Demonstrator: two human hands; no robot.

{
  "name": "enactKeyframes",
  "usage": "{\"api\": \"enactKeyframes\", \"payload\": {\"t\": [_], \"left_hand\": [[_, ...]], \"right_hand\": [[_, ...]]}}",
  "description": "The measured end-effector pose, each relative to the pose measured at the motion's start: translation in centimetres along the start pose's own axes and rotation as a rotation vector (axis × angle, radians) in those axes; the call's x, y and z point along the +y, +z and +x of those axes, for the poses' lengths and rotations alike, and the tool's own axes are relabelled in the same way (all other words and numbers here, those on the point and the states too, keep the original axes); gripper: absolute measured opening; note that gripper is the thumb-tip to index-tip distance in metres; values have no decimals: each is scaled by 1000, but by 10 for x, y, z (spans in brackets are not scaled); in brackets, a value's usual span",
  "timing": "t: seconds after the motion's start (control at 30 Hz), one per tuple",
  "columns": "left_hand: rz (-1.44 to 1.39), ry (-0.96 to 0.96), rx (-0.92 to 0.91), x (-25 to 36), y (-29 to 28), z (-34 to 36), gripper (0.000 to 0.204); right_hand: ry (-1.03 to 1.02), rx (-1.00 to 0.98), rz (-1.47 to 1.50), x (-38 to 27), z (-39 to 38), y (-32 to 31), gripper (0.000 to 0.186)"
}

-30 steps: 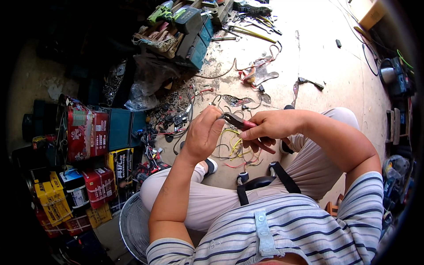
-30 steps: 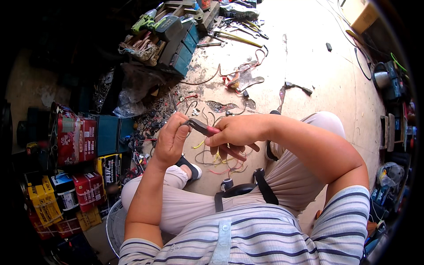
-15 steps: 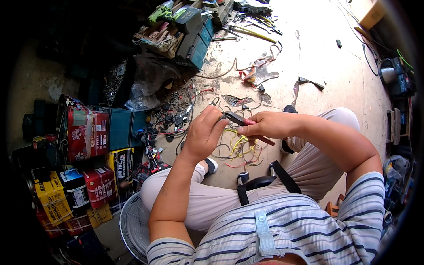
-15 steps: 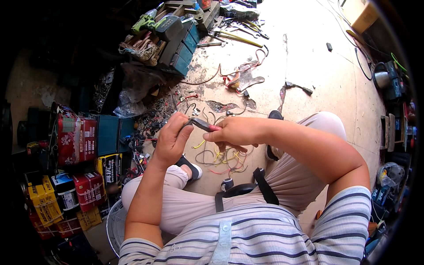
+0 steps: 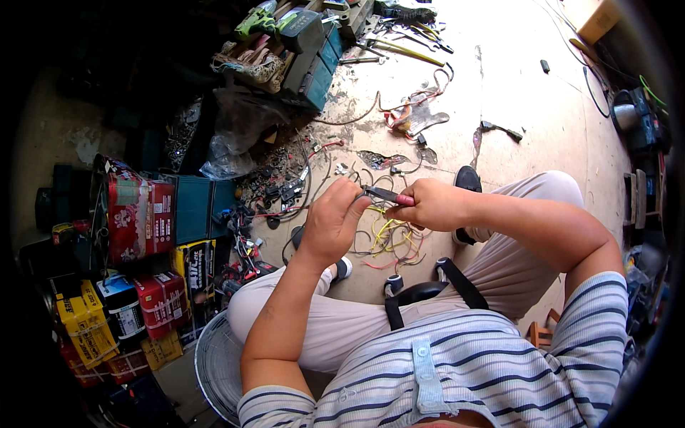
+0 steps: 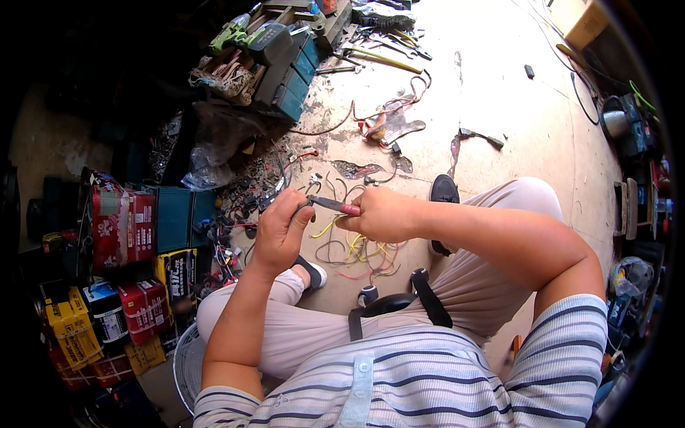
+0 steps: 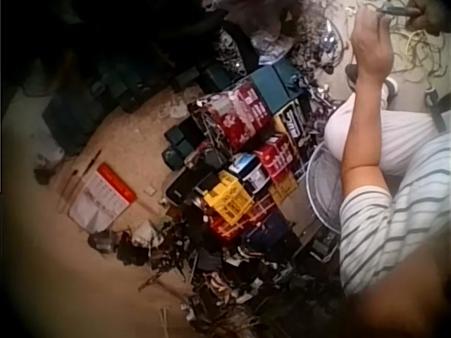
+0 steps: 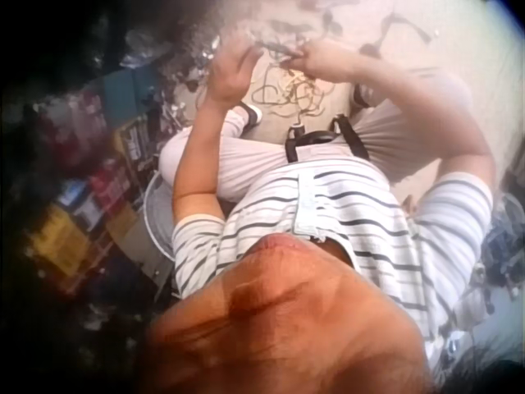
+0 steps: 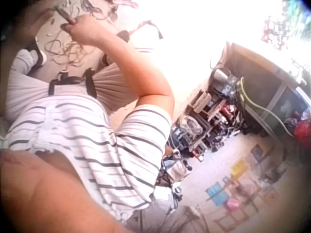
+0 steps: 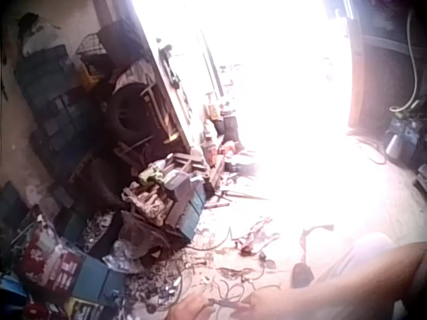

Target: The person strips and cuts several wires using pliers, searches through cluttered shelves of parts, and places a black plastic component into a storage bin.

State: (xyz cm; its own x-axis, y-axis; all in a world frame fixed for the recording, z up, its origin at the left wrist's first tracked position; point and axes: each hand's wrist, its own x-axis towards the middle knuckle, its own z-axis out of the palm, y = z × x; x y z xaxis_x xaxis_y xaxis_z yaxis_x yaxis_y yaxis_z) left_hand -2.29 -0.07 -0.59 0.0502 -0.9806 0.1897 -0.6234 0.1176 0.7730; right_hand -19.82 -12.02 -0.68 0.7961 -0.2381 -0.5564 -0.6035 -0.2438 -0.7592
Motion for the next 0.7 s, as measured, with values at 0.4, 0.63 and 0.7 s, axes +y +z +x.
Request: {"api": "enactKeyframes", "payload": {"t": [0.4, 0.63, 0.7], "left_hand": [[-527, -399, 85, -11, 19, -13, 23], [-551, -355, 76, -9, 7, -9, 18], [-485, -313, 39, -10, 6, -8, 18]], "right_hand": [[32, 180, -25, 5, 12, 0, 35], [76, -299, 452, -16, -8, -11, 45], [-1, -326, 456, -7, -3, -6, 44]]}}
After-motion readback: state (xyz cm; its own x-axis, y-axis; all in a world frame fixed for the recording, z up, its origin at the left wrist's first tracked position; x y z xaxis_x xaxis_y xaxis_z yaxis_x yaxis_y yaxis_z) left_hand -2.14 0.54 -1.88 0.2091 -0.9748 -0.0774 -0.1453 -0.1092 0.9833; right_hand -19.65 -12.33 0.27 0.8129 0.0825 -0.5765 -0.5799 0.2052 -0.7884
